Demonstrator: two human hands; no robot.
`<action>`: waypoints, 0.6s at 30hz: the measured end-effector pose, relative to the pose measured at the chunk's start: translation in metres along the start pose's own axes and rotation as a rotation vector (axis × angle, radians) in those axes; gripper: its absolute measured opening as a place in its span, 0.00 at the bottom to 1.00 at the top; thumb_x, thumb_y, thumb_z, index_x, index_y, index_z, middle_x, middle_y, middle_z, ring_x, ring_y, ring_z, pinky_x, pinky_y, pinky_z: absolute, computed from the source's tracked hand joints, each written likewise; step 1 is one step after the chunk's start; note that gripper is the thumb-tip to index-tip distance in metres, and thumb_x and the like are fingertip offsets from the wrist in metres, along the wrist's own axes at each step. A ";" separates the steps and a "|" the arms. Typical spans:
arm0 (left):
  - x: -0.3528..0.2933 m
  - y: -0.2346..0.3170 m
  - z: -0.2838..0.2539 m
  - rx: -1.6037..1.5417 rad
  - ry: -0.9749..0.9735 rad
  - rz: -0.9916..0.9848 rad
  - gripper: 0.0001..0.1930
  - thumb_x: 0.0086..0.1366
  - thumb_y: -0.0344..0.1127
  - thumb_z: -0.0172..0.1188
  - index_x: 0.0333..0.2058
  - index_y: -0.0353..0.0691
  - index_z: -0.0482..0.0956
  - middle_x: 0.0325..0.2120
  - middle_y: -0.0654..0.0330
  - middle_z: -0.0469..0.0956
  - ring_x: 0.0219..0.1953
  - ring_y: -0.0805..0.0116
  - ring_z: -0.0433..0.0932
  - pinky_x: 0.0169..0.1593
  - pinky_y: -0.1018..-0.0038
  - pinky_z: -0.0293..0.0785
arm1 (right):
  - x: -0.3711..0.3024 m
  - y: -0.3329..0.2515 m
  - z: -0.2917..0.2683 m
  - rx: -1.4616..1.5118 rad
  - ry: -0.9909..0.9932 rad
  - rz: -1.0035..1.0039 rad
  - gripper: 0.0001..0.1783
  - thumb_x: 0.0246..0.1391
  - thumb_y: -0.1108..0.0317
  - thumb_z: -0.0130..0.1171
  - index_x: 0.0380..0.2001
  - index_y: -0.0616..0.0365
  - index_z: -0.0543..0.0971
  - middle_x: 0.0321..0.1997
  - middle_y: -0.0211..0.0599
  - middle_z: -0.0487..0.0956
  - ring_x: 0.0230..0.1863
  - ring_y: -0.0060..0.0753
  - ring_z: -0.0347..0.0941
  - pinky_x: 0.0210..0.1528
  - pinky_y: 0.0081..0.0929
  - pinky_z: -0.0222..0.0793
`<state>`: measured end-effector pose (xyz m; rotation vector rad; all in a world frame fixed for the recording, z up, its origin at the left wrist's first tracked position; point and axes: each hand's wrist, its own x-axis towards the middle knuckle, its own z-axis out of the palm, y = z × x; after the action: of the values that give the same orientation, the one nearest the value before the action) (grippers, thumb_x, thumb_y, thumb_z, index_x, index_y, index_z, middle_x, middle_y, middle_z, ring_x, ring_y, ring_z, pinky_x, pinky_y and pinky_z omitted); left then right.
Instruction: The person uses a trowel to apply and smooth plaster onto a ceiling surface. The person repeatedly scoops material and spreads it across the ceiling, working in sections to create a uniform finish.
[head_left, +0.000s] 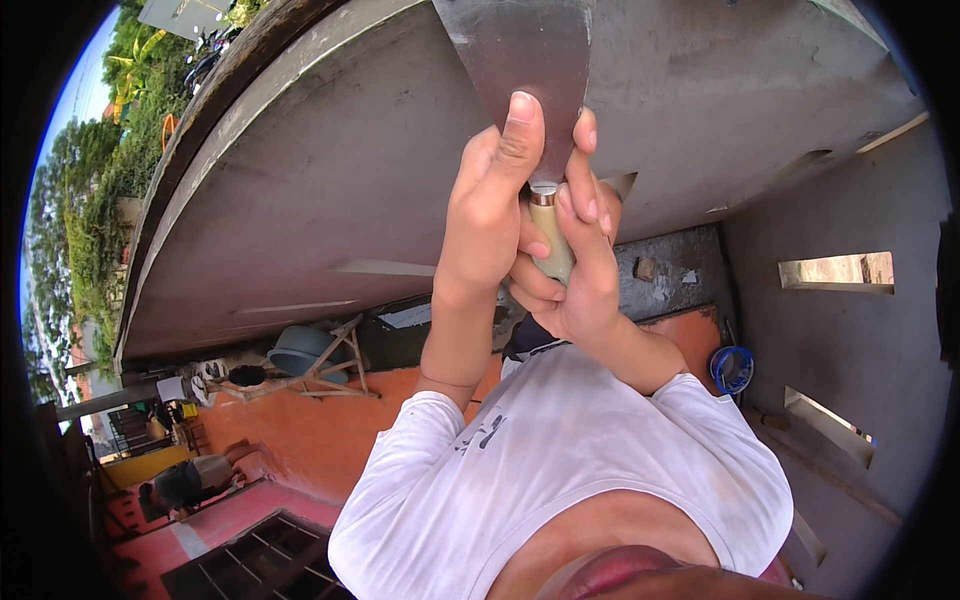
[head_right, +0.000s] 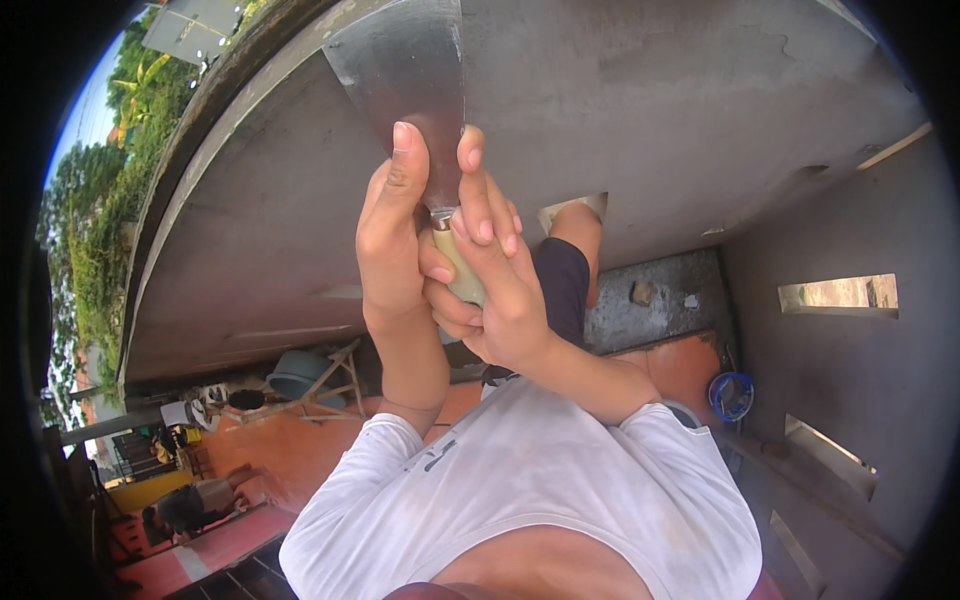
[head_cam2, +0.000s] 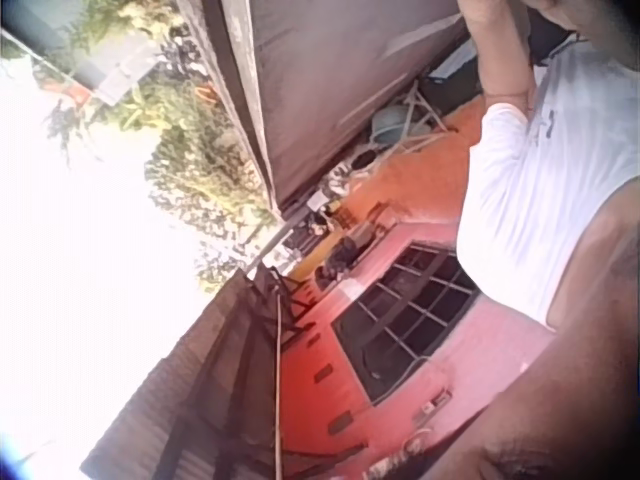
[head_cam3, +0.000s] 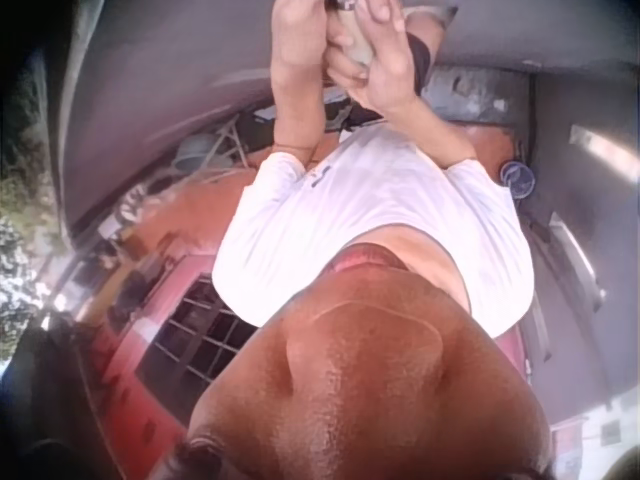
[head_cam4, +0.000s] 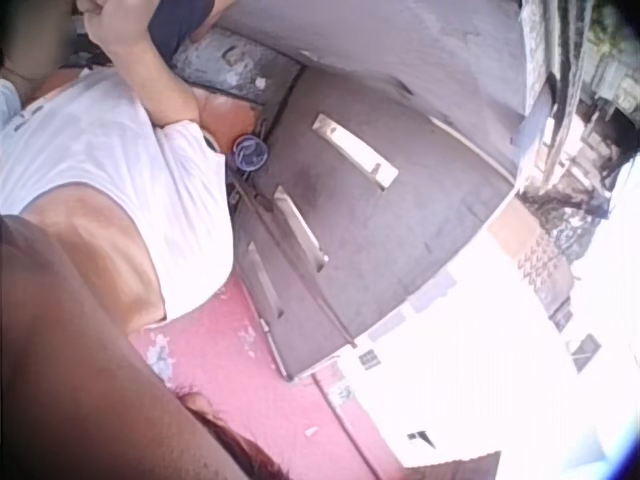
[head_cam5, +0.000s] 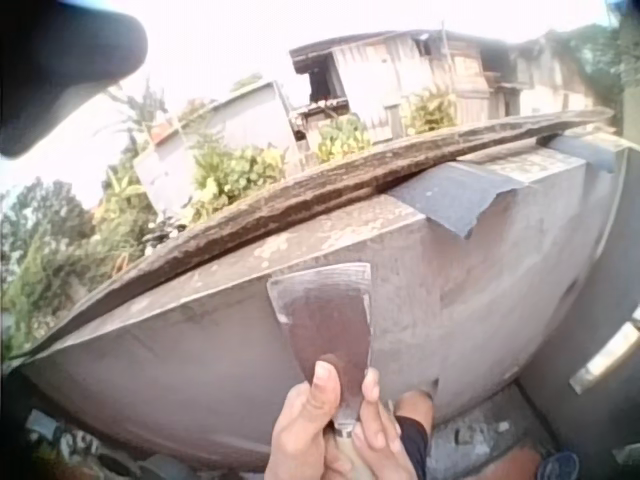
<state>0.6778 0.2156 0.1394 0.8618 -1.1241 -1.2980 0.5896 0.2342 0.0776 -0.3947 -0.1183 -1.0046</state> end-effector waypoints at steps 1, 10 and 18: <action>0.001 0.004 0.001 -0.013 0.004 -0.004 0.32 0.75 0.61 0.36 0.37 0.33 0.73 0.17 0.55 0.74 0.21 0.65 0.77 0.19 0.80 0.65 | -0.001 -0.001 0.001 -0.013 0.007 0.008 0.05 0.71 0.59 0.42 0.39 0.44 0.62 0.29 0.30 0.67 0.11 0.11 0.51 0.11 0.12 0.41; -0.004 -0.009 -0.005 0.029 -0.016 -0.034 0.33 0.75 0.62 0.36 0.37 0.33 0.74 0.17 0.55 0.75 0.22 0.66 0.78 0.22 0.81 0.70 | -0.009 0.003 0.000 0.021 0.054 0.006 0.08 0.71 0.60 0.43 0.37 0.48 0.63 0.29 0.30 0.68 0.11 0.12 0.52 0.11 0.13 0.42; -0.007 -0.004 -0.003 -0.091 -0.065 -0.019 0.32 0.76 0.59 0.34 0.38 0.31 0.73 0.18 0.54 0.75 0.23 0.62 0.79 0.28 0.75 0.76 | -0.013 0.003 0.016 -0.112 0.113 0.024 0.14 0.71 0.53 0.39 0.36 0.50 0.64 0.29 0.27 0.66 0.10 0.12 0.50 0.10 0.14 0.40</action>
<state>0.6804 0.2216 0.1333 0.7698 -1.1016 -1.3911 0.5863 0.2518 0.0884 -0.4394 0.0443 -1.0105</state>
